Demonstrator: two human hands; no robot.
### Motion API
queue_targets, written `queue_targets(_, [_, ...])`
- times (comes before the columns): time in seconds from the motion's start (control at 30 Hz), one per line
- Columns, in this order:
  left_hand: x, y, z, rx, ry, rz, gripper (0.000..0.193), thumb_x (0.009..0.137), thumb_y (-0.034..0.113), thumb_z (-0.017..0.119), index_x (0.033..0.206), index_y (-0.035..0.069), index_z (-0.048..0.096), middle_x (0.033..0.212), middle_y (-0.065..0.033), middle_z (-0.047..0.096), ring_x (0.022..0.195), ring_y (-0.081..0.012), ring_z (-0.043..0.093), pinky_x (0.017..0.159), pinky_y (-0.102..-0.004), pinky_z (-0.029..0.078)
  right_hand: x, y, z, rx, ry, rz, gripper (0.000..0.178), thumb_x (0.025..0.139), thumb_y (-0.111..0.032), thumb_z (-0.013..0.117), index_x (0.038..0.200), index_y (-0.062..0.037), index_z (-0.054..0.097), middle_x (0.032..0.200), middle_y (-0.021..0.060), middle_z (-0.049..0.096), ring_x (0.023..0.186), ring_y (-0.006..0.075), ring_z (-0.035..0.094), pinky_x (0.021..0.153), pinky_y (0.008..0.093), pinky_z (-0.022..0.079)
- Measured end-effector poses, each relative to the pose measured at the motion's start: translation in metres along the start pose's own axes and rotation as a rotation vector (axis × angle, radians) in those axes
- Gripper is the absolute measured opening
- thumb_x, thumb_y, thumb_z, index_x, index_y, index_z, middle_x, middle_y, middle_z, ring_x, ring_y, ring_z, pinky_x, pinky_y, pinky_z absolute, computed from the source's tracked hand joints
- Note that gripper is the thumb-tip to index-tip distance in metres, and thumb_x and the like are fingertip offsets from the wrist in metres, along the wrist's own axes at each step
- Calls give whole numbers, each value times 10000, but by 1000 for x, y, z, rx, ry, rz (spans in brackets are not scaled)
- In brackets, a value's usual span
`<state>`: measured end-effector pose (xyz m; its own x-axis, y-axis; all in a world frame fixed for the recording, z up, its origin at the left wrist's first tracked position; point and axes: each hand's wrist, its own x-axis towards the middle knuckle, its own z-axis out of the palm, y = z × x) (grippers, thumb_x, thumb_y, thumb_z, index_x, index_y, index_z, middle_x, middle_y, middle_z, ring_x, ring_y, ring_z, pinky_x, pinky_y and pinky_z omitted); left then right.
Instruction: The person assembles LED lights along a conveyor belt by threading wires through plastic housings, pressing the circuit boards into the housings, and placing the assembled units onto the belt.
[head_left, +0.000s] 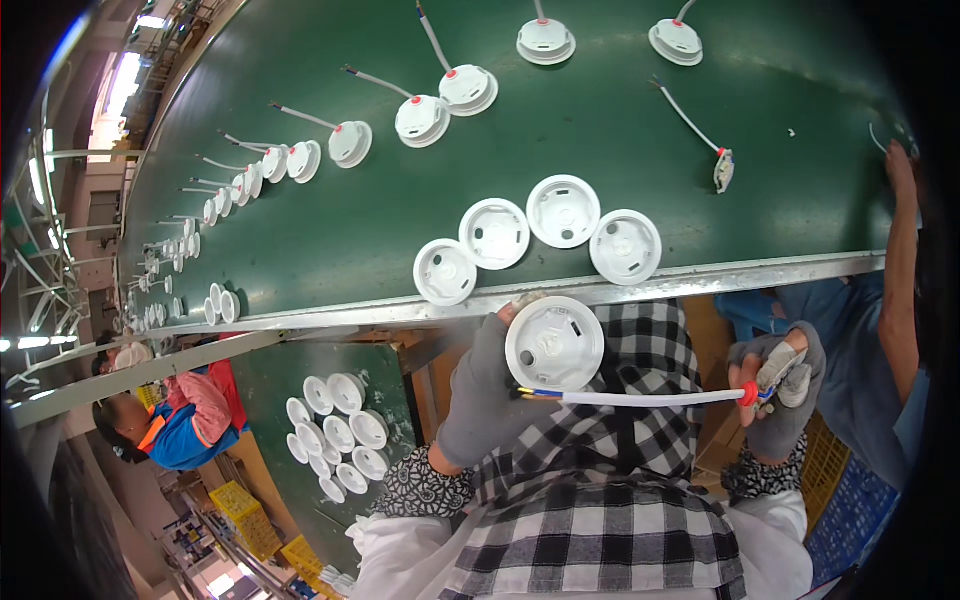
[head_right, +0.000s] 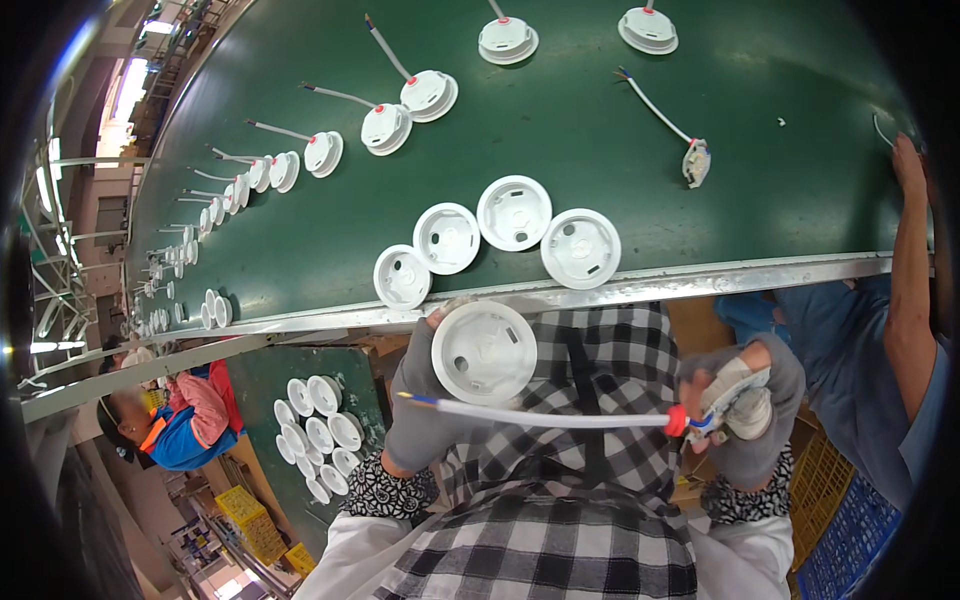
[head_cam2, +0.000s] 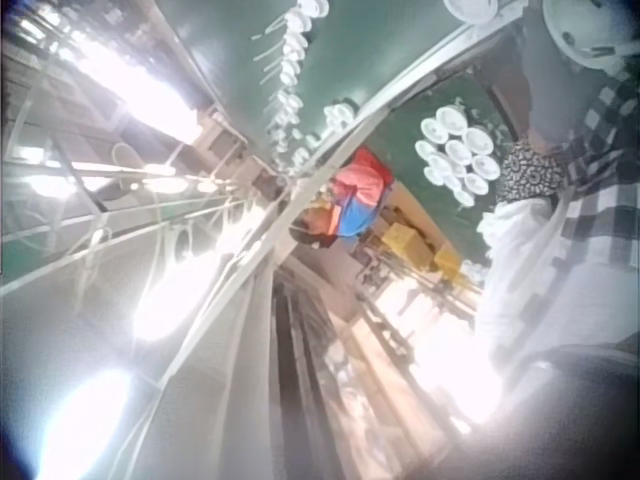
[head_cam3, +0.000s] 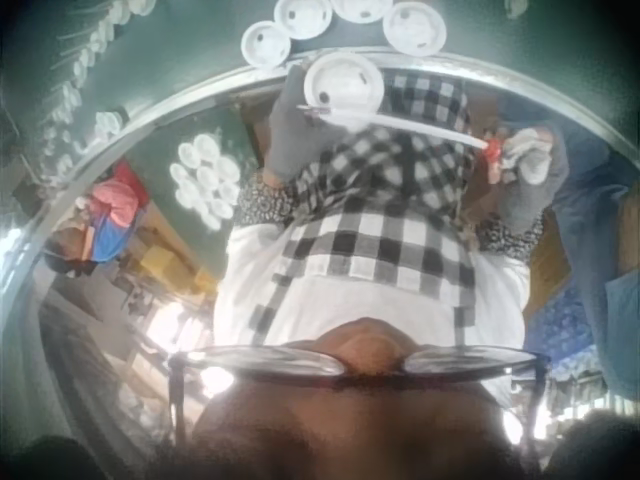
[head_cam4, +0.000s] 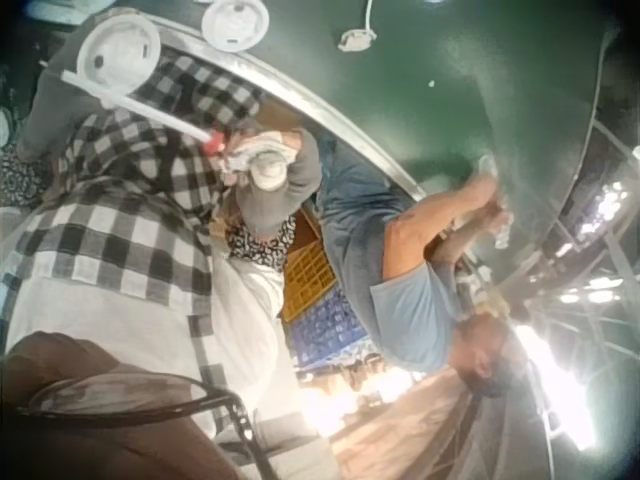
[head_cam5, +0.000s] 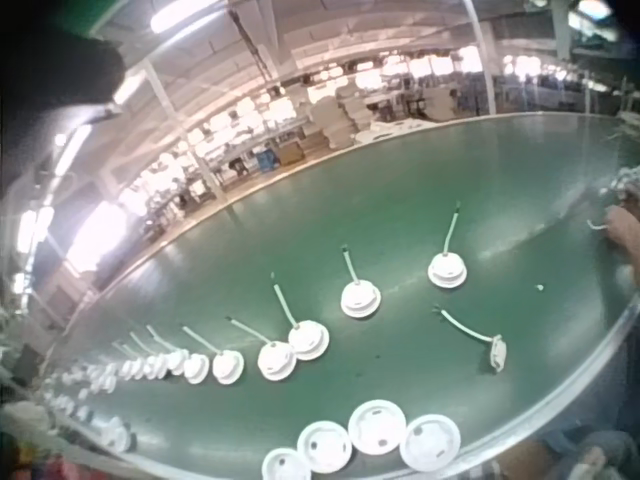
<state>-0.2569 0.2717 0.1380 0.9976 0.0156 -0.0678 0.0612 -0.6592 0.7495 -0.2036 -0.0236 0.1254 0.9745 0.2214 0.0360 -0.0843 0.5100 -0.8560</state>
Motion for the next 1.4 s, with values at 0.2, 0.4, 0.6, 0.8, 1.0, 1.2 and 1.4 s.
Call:
queue_targets(0.2, [-3, 2, -4, 63, 55, -4, 879, 619, 172, 850, 1339, -3, 377, 1171, -132, 585, 1038, -274, 625, 857, -340, 507, -10, -4, -1, -378, -1, 250, 330, 885, -242, 646, 1034, 30, 534, 818, 125, 627, 610, 148, 626, 502, 206, 502])
queue_targets(0.4, [-9, -3, -3, 123, 131, 60, 836, 624, 263, 848, 1297, 23, 414, 1151, -118, 581, 993, -257, 638, 811, -336, 523, -3, -4, 18, -560, -69, 201, 167, 812, -153, 720, 858, -19, 631, 737, 71, 645, 597, 122, 619, 522, 231, 461])
queue_targets(0.6, [-12, -4, -7, 111, 111, 54, 889, 605, 170, 867, 1343, 23, 394, 1197, -151, 552, 1043, -297, 611, 846, -355, 510, 22, -12, 42, -765, -347, -161, 118, 767, -127, 741, 788, -40, 665, 658, 57, 637, 522, 165, 588, 492, 270, 429])
queue_targets(0.8, [-12, -3, -6, 166, 126, 32, 810, 606, 181, 869, 1284, 43, 449, 1169, -149, 536, 1024, -298, 578, 835, -367, 489, 21, -10, 44, -916, -255, -182, 103, 766, -127, 736, 805, -53, 675, 651, 48, 630, 513, 166, 574, 477, 285, 412])
queue_targets(1.0, [-10, 3, -6, 157, 132, -15, 772, 607, 186, 861, 1256, 41, 469, 1136, -142, 558, 1016, -307, 566, 843, -387, 464, 19, -10, 42, -865, -407, -106, 151, 780, -177, 730, 815, -44, 669, 624, 55, 602, 479, 192, 557, 471, 292, 411])
queue_targets(1.2, [1, 4, -1, 504, 209, 351, 770, 596, 286, 873, 1198, 26, 469, 1070, -114, 598, 941, -306, 603, 811, -401, 491, 27, -2, 66, -795, -399, 109, 191, 830, -214, 678, 895, -39, 643, 605, 93, 576, 481, 229, 571, 473, 317, 423])
queue_targets(1.4, [0, 16, 2, 380, 72, 316, 757, 601, 198, 871, 1212, 25, 459, 1111, -117, 589, 961, -291, 603, 846, -376, 481, 30, 26, 73, -805, -501, 172, 298, 847, -228, 632, 1061, -34, 561, 609, 123, 575, 481, 263, 575, 463, 348, 415])
